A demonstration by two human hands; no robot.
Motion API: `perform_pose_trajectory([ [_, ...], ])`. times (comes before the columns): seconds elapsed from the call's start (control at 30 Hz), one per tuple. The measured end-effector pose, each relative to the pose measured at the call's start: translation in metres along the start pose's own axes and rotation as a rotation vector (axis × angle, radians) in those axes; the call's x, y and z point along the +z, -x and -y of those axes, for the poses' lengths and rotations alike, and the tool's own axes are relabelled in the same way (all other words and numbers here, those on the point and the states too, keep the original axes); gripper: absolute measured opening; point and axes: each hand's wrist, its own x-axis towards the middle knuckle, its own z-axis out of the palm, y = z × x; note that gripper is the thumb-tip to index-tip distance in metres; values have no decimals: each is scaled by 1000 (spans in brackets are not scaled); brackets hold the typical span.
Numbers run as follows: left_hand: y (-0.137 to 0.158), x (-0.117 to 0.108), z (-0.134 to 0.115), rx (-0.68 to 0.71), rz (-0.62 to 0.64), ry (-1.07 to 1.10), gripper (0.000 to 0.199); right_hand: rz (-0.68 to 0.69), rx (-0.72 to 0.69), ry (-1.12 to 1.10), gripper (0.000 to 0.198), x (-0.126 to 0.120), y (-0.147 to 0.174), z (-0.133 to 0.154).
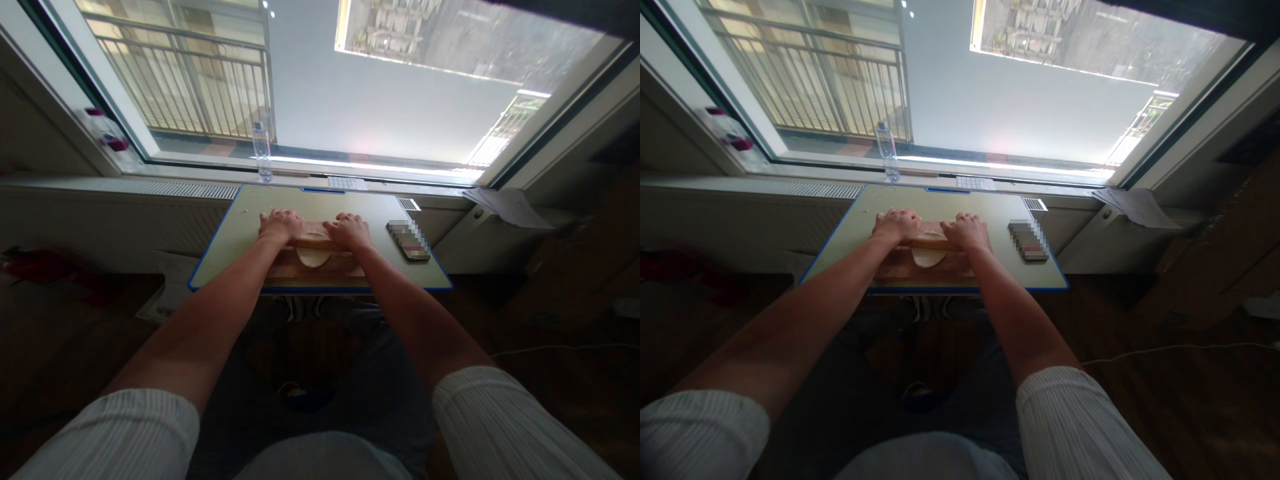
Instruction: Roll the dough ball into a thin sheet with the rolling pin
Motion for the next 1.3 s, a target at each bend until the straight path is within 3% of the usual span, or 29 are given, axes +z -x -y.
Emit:
perform_pose_trajectory([
  [0.6, -23, 0, -4, -126, -60, 67, 56, -22, 2, 47, 60, 2, -26, -2],
  [1.3, -79, 4, -7, -114, -65, 56, 54, -20, 75, -15, 46, 6, -72, -12],
])
